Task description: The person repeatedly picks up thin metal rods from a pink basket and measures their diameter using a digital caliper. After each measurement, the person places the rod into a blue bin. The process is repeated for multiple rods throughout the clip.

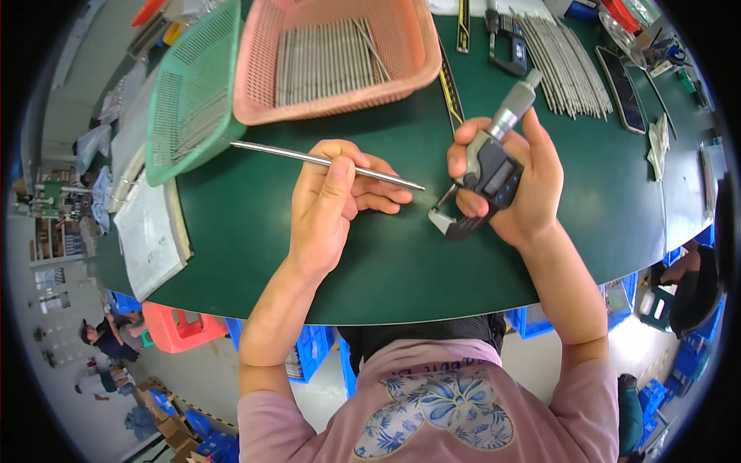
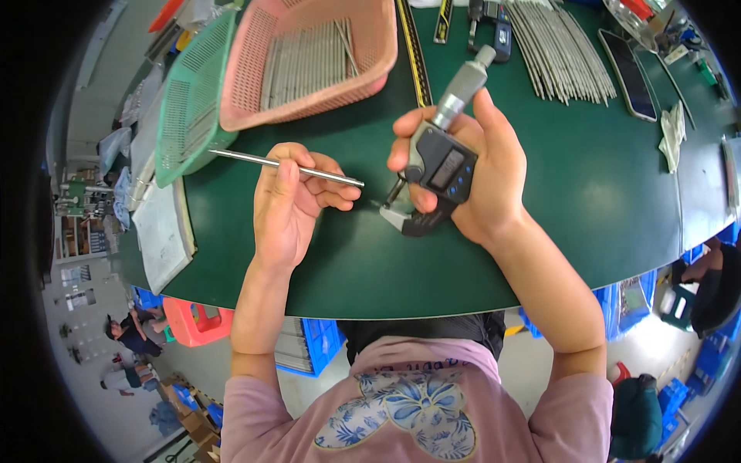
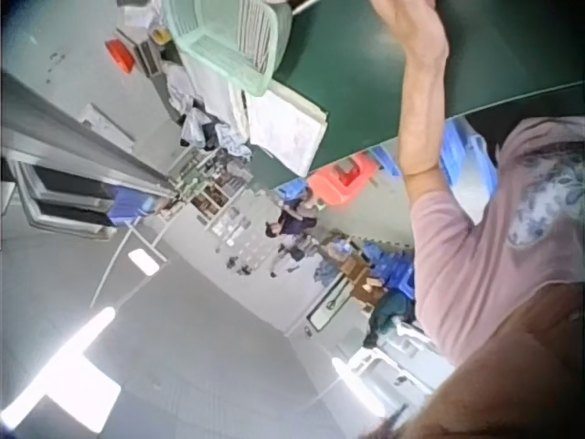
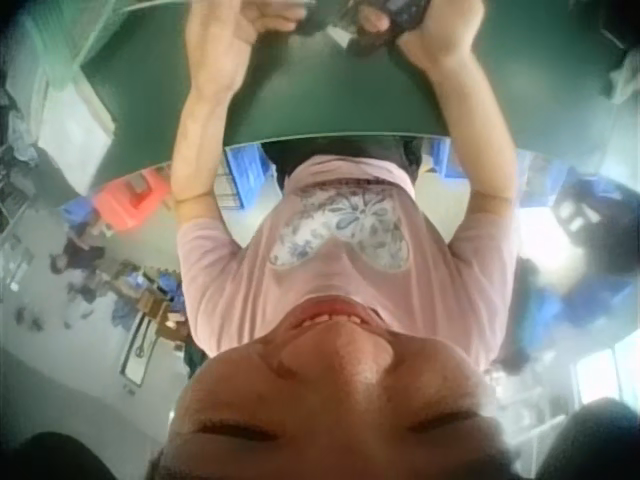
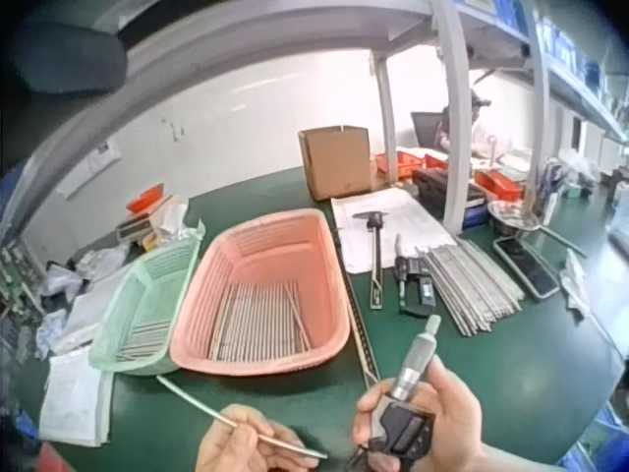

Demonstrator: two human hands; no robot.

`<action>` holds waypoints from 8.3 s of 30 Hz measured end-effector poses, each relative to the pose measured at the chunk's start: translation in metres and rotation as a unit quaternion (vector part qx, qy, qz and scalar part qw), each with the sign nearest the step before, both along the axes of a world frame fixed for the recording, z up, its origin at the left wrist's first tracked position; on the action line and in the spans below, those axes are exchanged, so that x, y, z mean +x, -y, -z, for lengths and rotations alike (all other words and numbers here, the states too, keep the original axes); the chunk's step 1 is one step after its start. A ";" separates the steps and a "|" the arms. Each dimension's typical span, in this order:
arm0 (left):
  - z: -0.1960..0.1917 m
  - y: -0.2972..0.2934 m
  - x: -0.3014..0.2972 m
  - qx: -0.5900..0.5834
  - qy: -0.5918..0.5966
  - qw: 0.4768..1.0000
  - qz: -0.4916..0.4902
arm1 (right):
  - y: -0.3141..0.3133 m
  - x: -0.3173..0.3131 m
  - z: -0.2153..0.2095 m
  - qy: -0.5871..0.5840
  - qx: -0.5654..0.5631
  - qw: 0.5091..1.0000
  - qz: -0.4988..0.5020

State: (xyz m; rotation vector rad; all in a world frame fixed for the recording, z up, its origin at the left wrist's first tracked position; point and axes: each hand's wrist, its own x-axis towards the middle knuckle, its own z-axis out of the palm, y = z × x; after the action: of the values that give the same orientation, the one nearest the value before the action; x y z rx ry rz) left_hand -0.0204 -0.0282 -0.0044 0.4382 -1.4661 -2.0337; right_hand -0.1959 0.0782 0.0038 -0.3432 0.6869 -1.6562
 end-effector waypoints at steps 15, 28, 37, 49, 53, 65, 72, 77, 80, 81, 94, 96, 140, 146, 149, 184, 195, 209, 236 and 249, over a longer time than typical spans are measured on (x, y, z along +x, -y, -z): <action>0.010 -0.011 -0.001 0.031 0.055 0.996 0.069 | 0.001 0.000 0.006 0.033 0.021 0.999 -0.029; 0.014 -0.013 0.000 0.044 0.048 0.994 0.086 | 0.000 0.003 0.007 -0.008 0.013 1.000 -0.025; 0.009 -0.021 -0.004 0.071 0.088 0.991 0.071 | 0.000 0.004 0.002 -0.030 0.042 0.999 -0.007; 0.014 -0.017 -0.002 0.081 0.018 0.991 0.102 | 0.001 0.005 0.007 0.015 0.039 0.999 -0.027; 0.015 -0.015 -0.001 0.083 0.010 0.989 0.119 | 0.001 0.004 0.006 0.033 0.051 0.997 -0.037; 0.016 -0.014 -0.002 0.067 0.004 0.989 0.134 | 0.000 0.006 0.007 -0.056 0.034 0.998 -0.023; 0.018 -0.014 -0.003 0.037 -0.001 0.989 0.146 | -0.001 0.005 0.002 -0.082 0.051 0.995 -0.019; 0.015 -0.018 -0.003 0.020 0.037 0.990 0.136 | 0.000 0.006 0.004 -0.068 0.062 0.996 -0.016; 0.018 -0.021 -0.003 -0.013 0.063 0.990 0.126 | 0.000 0.006 0.002 -0.070 0.058 0.996 -0.023; 0.019 -0.023 -0.003 -0.019 0.070 0.990 0.120 | -0.001 0.006 0.003 -0.070 0.055 0.996 -0.018; 0.017 -0.019 -0.002 0.023 0.036 0.991 0.123 | 0.000 0.008 0.004 -0.037 0.055 0.998 -0.020; 0.017 -0.019 -0.001 0.018 0.041 0.991 0.123 | 0.000 0.008 0.003 -0.028 0.063 0.997 -0.028; 0.014 -0.017 -0.001 0.000 0.051 0.989 0.139 | 0.000 0.007 0.001 -0.031 0.089 0.995 -0.040; 0.013 -0.017 -0.001 -0.007 0.056 0.988 0.143 | -0.001 0.007 0.000 -0.020 0.087 0.994 -0.057; 0.013 -0.016 -0.002 0.004 0.055 0.988 0.144 | -0.002 0.007 0.000 -0.012 0.083 0.995 -0.057; 0.012 -0.019 -0.001 0.018 0.067 0.989 0.127 | -0.002 0.007 0.002 -0.037 0.088 0.994 -0.044; 0.015 -0.015 -0.001 0.027 0.028 0.988 0.150 | -0.003 0.006 0.004 0.028 0.077 0.995 -0.062; 0.017 -0.014 -0.001 0.008 0.027 0.987 0.158 | -0.002 0.011 -0.005 0.099 0.112 0.988 -0.041; 0.017 -0.010 0.003 0.026 0.044 0.981 0.189 | -0.001 0.009 0.004 -0.007 0.067 0.995 -0.068; 0.017 -0.009 0.002 0.020 0.025 0.977 0.212 | -0.002 0.009 0.004 0.023 0.065 0.995 -0.075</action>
State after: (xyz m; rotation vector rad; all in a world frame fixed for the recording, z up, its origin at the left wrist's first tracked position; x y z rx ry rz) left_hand -0.0181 -0.0194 -0.0217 0.2039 -1.6604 -2.3989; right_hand -0.1872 0.0798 -0.0005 -0.2567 0.7140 -1.4640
